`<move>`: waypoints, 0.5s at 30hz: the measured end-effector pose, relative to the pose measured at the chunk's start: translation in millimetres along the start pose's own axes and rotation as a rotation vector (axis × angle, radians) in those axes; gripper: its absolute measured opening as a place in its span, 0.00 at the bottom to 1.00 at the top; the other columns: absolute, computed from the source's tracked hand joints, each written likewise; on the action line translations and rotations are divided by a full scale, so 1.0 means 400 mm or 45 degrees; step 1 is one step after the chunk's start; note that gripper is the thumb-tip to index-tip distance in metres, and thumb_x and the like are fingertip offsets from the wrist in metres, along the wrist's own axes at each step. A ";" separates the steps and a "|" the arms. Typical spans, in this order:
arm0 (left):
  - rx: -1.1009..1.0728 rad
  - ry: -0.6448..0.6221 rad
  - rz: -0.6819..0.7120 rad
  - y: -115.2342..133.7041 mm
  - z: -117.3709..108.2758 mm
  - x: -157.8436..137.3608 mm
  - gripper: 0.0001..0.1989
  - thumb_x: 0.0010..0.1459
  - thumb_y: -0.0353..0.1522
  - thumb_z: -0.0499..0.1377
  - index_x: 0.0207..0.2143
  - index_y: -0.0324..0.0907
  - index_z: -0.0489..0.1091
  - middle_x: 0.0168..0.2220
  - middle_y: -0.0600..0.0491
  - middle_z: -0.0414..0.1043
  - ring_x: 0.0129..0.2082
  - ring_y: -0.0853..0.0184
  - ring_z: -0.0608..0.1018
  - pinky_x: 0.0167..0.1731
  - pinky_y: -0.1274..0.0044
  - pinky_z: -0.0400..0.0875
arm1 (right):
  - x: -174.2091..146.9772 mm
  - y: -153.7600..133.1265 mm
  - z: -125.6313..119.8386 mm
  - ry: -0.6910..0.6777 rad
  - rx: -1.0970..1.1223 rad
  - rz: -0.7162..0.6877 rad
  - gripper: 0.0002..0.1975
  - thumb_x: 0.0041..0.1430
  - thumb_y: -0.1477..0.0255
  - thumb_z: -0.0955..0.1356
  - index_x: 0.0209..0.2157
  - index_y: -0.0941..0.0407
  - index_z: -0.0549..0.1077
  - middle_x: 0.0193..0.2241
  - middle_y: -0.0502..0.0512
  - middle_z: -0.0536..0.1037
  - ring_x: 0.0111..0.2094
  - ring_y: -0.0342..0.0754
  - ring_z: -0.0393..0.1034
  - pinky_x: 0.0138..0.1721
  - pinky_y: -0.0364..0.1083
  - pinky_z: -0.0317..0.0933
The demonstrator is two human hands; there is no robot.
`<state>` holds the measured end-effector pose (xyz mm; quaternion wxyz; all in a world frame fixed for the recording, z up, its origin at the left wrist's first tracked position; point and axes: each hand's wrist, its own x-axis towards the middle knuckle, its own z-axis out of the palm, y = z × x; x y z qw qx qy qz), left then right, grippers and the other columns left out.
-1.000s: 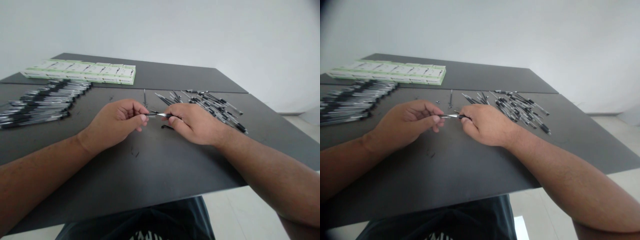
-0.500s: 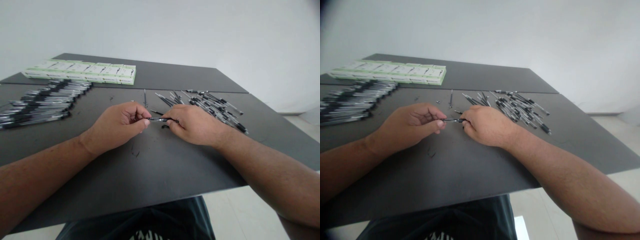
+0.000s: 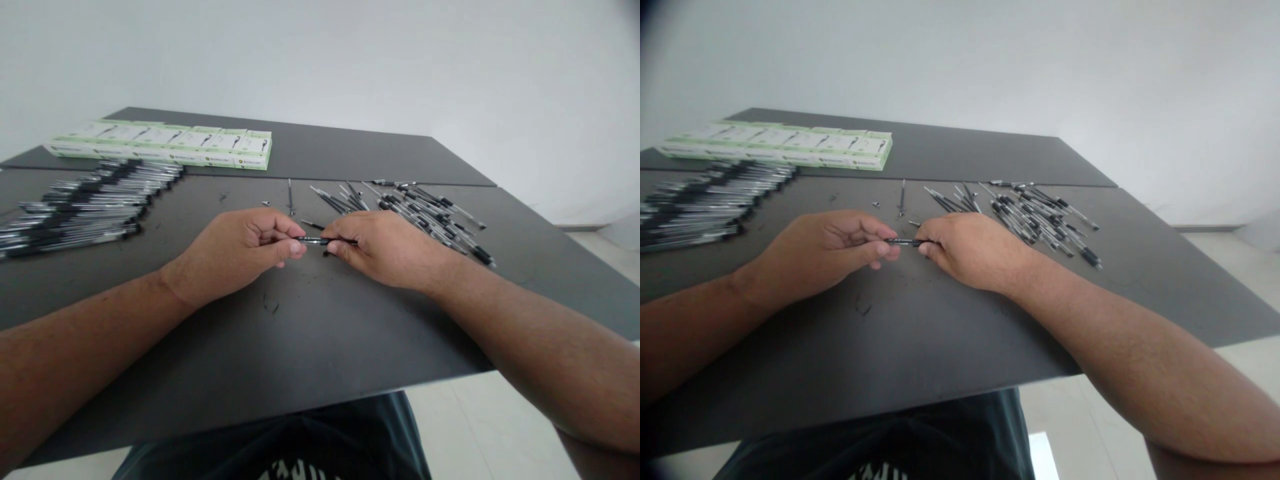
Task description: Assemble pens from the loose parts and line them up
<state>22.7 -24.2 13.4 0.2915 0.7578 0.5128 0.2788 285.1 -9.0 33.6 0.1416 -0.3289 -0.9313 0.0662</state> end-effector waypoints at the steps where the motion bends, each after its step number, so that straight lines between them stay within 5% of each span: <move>1: 0.004 -0.008 -0.010 0.001 -0.001 0.000 0.16 0.60 0.46 0.65 0.44 0.47 0.81 0.30 0.56 0.85 0.28 0.65 0.84 0.32 0.76 0.76 | 0.000 -0.002 -0.001 0.009 -0.001 0.005 0.15 0.75 0.69 0.66 0.52 0.57 0.83 0.46 0.60 0.87 0.46 0.54 0.80 0.46 0.48 0.65; 15: 0.175 -0.090 0.076 -0.018 -0.010 0.002 0.16 0.63 0.48 0.63 0.39 0.48 0.82 0.26 0.58 0.82 0.28 0.65 0.83 0.29 0.76 0.69 | -0.001 -0.016 -0.008 0.014 -0.052 0.018 0.13 0.70 0.72 0.66 0.45 0.58 0.84 0.41 0.60 0.87 0.42 0.54 0.80 0.43 0.49 0.65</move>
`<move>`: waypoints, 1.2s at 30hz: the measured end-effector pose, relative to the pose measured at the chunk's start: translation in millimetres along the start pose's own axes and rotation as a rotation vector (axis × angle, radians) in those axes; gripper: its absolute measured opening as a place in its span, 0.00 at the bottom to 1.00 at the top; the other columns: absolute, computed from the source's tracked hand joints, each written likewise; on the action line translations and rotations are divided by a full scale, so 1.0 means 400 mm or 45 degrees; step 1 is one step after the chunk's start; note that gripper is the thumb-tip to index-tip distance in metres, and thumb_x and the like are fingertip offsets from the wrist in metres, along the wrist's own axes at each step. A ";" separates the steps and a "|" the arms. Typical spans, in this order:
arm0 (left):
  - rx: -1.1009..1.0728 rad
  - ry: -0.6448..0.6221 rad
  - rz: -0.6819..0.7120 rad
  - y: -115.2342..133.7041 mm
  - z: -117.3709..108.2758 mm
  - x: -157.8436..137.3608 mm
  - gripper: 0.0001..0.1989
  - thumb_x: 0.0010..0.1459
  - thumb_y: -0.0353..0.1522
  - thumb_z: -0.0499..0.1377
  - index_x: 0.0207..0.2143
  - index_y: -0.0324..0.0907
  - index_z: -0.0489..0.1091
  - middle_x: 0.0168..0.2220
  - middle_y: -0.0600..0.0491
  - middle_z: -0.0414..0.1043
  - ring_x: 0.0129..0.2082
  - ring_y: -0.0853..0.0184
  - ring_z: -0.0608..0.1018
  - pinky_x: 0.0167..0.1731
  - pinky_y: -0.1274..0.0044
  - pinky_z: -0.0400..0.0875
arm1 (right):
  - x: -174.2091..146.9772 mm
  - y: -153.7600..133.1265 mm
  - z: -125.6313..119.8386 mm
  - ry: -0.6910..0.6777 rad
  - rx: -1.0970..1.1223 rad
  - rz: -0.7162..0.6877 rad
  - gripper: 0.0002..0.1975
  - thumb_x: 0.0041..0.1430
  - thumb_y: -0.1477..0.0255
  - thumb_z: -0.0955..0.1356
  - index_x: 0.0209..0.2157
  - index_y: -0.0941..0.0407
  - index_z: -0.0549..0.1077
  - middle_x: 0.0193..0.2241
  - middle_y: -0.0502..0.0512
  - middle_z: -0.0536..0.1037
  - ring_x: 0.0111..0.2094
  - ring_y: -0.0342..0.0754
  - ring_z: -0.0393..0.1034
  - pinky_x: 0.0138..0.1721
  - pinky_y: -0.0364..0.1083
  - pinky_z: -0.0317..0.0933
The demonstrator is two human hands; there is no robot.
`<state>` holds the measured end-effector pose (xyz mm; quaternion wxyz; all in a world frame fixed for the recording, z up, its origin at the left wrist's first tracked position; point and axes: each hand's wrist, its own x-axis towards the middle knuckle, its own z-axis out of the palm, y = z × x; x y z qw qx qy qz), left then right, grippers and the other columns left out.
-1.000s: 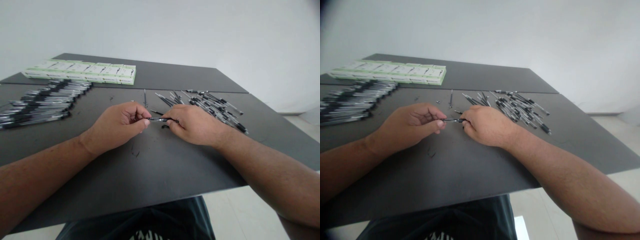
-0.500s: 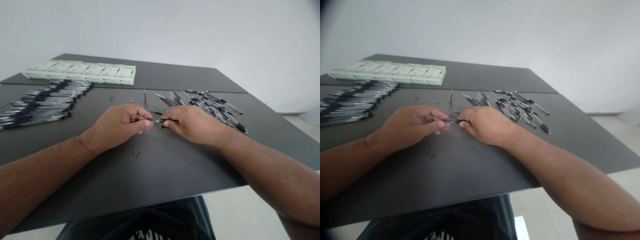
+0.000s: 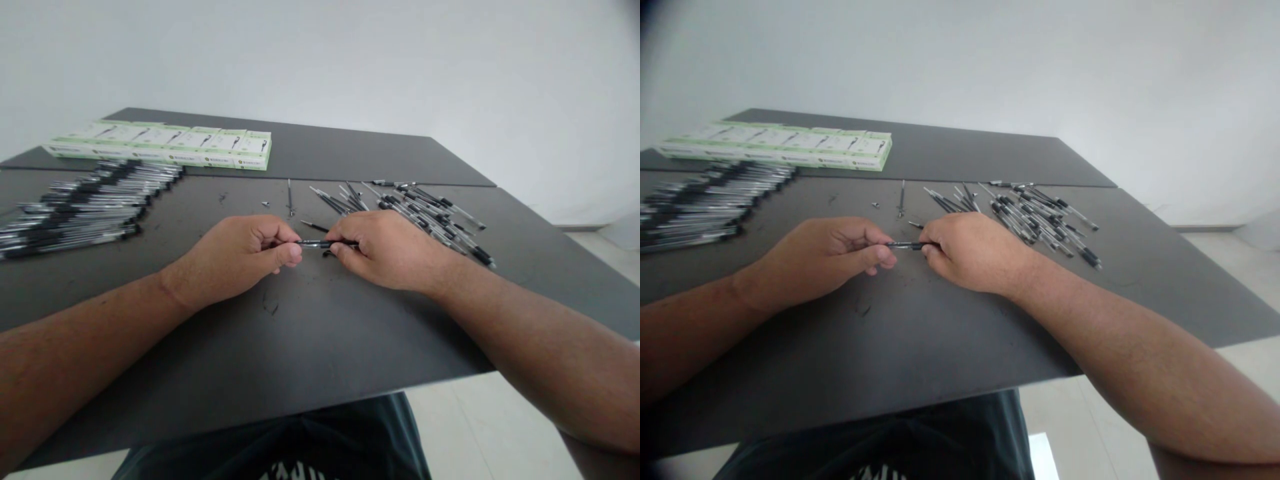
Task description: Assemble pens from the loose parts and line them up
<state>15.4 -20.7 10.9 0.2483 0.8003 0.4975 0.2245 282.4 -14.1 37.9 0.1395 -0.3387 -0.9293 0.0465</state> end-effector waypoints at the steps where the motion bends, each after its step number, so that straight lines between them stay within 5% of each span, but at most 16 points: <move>1: 0.002 -0.006 0.002 0.001 0.000 -0.001 0.16 0.63 0.48 0.63 0.38 0.48 0.81 0.26 0.58 0.82 0.28 0.65 0.83 0.29 0.76 0.69 | 0.000 0.000 0.000 -0.003 0.003 -0.004 0.13 0.70 0.72 0.66 0.45 0.58 0.84 0.42 0.60 0.87 0.42 0.54 0.80 0.44 0.49 0.66; 31: 0.050 -0.028 0.046 0.008 0.000 -0.007 0.15 0.63 0.47 0.62 0.35 0.47 0.79 0.27 0.58 0.81 0.28 0.66 0.81 0.30 0.75 0.65 | -0.002 -0.009 -0.005 -0.053 0.020 -0.032 0.13 0.72 0.72 0.65 0.44 0.58 0.83 0.40 0.60 0.86 0.42 0.53 0.79 0.45 0.49 0.64; 36: 0.027 0.029 0.087 0.016 0.008 -0.008 0.13 0.64 0.45 0.62 0.45 0.49 0.80 0.35 0.56 0.85 0.35 0.63 0.84 0.36 0.73 0.72 | 0.000 -0.010 -0.007 -0.072 0.038 -0.012 0.13 0.72 0.72 0.65 0.46 0.57 0.83 0.43 0.60 0.87 0.44 0.53 0.79 0.46 0.49 0.65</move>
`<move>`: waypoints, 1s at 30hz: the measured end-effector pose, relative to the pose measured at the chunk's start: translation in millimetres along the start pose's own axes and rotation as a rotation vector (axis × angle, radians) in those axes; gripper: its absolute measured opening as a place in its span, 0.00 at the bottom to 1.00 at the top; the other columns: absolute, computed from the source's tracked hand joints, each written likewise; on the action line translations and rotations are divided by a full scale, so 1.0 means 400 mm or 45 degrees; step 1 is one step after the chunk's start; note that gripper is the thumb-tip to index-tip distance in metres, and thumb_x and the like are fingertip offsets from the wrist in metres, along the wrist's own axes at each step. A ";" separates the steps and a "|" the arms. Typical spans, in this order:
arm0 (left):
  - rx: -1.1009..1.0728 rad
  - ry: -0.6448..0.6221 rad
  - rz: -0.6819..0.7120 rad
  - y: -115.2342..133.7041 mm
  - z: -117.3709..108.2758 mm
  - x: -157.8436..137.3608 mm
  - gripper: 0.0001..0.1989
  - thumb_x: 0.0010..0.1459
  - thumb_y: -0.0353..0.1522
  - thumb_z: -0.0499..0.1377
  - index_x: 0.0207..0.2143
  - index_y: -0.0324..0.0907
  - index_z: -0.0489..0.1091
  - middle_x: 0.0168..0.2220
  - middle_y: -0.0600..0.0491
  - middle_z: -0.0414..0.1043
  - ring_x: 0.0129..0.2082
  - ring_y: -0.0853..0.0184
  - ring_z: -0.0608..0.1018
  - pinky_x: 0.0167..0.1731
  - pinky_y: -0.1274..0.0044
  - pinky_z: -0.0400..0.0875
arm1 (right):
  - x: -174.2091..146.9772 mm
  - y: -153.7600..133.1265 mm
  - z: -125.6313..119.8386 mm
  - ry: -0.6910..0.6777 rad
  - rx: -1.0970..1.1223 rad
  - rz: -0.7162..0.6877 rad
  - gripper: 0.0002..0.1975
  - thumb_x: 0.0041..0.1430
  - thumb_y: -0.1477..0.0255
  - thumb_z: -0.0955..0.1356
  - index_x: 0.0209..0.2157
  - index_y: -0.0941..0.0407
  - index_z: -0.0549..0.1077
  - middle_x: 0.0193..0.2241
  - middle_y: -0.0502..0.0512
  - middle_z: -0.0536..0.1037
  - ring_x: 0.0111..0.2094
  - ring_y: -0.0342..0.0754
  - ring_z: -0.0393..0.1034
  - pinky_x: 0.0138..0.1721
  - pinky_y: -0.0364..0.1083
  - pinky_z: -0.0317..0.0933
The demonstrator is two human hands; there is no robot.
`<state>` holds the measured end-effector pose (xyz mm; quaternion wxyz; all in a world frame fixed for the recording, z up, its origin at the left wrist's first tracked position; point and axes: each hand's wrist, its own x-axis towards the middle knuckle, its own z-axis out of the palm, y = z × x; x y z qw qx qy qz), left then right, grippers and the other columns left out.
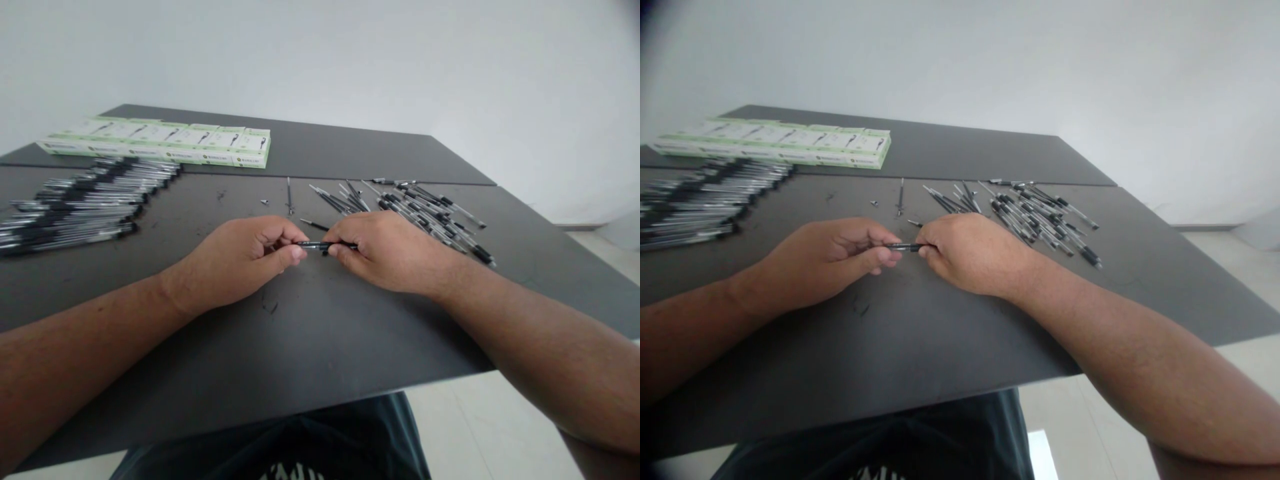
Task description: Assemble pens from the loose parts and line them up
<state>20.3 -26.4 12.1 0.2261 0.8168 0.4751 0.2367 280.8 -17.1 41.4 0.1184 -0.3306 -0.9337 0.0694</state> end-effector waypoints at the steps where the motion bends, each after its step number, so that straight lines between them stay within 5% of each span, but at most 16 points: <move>1: -0.025 0.011 0.013 0.002 0.002 -0.001 0.14 0.64 0.43 0.62 0.48 0.50 0.80 0.39 0.56 0.86 0.38 0.62 0.84 0.39 0.73 0.73 | 0.001 -0.002 0.001 -0.010 0.009 -0.004 0.13 0.72 0.72 0.65 0.46 0.58 0.83 0.43 0.60 0.87 0.44 0.54 0.79 0.47 0.49 0.65; 11: 0.058 0.140 -0.007 -0.009 -0.008 -0.004 0.16 0.65 0.46 0.60 0.47 0.50 0.81 0.38 0.54 0.86 0.38 0.59 0.85 0.39 0.71 0.75 | -0.003 0.005 0.005 0.077 0.177 0.091 0.14 0.67 0.74 0.70 0.53 0.55 0.79 0.44 0.55 0.87 0.43 0.50 0.80 0.45 0.46 0.67; 17: -0.002 0.161 -0.107 -0.028 -0.018 0.002 0.17 0.68 0.47 0.58 0.50 0.50 0.80 0.33 0.55 0.86 0.30 0.61 0.85 0.35 0.71 0.76 | -0.003 0.042 -0.004 0.253 0.228 0.162 0.08 0.65 0.73 0.71 0.46 0.54 0.78 0.38 0.52 0.86 0.39 0.48 0.80 0.41 0.44 0.65; 23: 0.099 0.185 -0.035 -0.017 -0.019 -0.002 0.18 0.66 0.47 0.60 0.50 0.51 0.81 0.38 0.53 0.86 0.40 0.58 0.85 0.39 0.71 0.77 | -0.002 0.028 -0.010 0.114 0.322 0.229 0.07 0.68 0.71 0.69 0.45 0.54 0.79 0.33 0.49 0.85 0.33 0.45 0.77 0.37 0.43 0.62; 30: 0.135 0.180 -0.048 -0.023 -0.020 0.000 0.19 0.67 0.49 0.59 0.50 0.50 0.81 0.37 0.53 0.86 0.37 0.59 0.85 0.35 0.72 0.74 | 0.001 0.030 -0.002 0.156 0.408 0.249 0.07 0.65 0.71 0.71 0.45 0.54 0.77 0.32 0.48 0.83 0.32 0.44 0.75 0.37 0.43 0.60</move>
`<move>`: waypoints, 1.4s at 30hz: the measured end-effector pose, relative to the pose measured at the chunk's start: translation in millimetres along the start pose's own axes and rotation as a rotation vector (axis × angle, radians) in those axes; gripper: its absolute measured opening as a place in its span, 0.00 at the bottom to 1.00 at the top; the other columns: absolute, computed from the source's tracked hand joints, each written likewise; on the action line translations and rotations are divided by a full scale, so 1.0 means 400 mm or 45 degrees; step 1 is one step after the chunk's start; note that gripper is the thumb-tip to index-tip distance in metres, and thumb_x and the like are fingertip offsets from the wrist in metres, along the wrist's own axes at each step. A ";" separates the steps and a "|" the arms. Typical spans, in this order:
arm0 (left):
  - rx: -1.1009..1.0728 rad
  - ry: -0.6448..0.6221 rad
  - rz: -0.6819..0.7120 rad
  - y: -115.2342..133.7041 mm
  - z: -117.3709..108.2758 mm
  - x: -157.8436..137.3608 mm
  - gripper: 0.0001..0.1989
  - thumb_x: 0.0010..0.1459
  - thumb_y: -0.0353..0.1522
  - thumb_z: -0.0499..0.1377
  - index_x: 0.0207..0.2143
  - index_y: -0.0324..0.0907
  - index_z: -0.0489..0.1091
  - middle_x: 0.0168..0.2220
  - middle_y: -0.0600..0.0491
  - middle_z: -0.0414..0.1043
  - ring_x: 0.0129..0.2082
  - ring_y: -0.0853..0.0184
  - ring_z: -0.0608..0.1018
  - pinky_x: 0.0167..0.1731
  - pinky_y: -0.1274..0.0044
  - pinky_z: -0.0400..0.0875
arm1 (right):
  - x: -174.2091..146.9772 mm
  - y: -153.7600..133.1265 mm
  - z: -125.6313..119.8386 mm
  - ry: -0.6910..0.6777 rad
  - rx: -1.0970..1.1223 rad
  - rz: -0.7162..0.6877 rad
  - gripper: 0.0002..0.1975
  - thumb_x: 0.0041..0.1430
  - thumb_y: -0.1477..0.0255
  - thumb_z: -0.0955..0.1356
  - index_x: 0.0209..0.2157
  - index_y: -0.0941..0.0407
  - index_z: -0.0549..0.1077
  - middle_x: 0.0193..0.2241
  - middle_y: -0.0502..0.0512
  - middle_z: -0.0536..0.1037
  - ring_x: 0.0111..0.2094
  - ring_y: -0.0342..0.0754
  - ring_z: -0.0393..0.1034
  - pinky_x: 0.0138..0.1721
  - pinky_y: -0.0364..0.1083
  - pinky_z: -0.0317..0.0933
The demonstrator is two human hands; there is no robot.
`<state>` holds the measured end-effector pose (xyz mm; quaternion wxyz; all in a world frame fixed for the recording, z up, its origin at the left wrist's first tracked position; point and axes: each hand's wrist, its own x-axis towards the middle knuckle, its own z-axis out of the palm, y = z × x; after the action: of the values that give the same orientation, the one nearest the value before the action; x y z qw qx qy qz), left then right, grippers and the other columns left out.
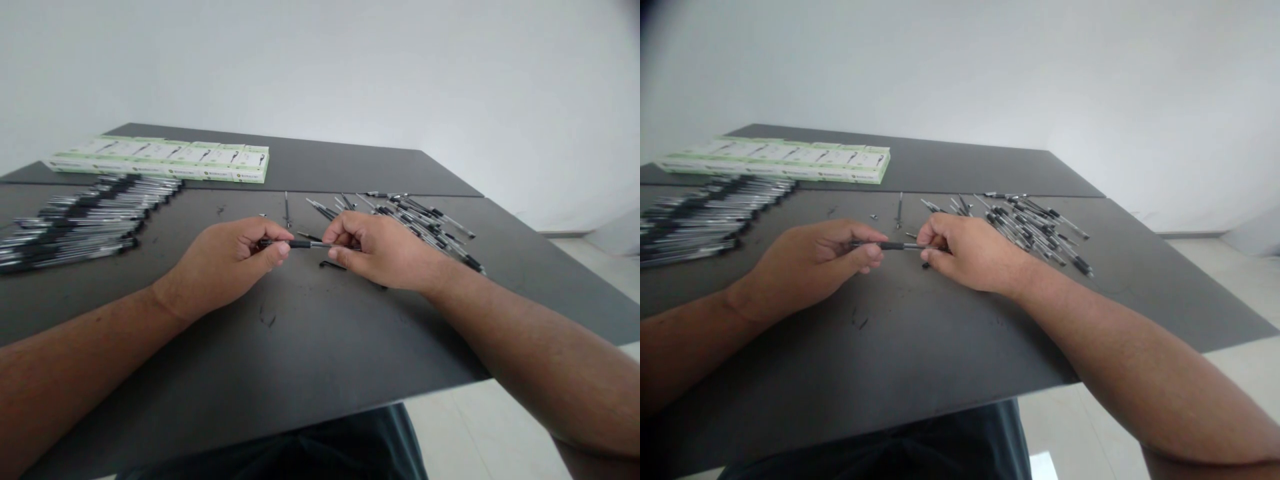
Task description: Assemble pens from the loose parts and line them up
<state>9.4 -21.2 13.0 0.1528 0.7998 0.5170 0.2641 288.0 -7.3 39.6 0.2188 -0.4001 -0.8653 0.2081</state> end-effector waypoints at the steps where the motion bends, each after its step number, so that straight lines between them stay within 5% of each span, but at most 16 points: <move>1: -0.003 0.007 0.006 0.000 0.000 0.000 0.18 0.67 0.48 0.59 0.49 0.50 0.81 0.37 0.53 0.86 0.37 0.59 0.85 0.35 0.72 0.74 | 0.001 0.002 0.000 0.008 -0.002 0.010 0.07 0.65 0.71 0.71 0.44 0.54 0.77 0.32 0.47 0.83 0.31 0.44 0.75 0.36 0.43 0.60; 42: 0.059 -0.054 0.067 -0.007 0.008 0.005 0.21 0.66 0.48 0.56 0.50 0.49 0.82 0.37 0.53 0.85 0.36 0.59 0.83 0.42 0.69 0.75 | -0.002 -0.003 -0.002 -0.005 0.016 0.033 0.05 0.66 0.69 0.72 0.43 0.53 0.79 0.32 0.47 0.83 0.31 0.44 0.75 0.36 0.44 0.60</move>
<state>9.9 -18.1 9.4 0.1383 0.8217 0.4985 0.2390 288.2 -8.5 40.8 0.2170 -0.4095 -0.8591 0.2173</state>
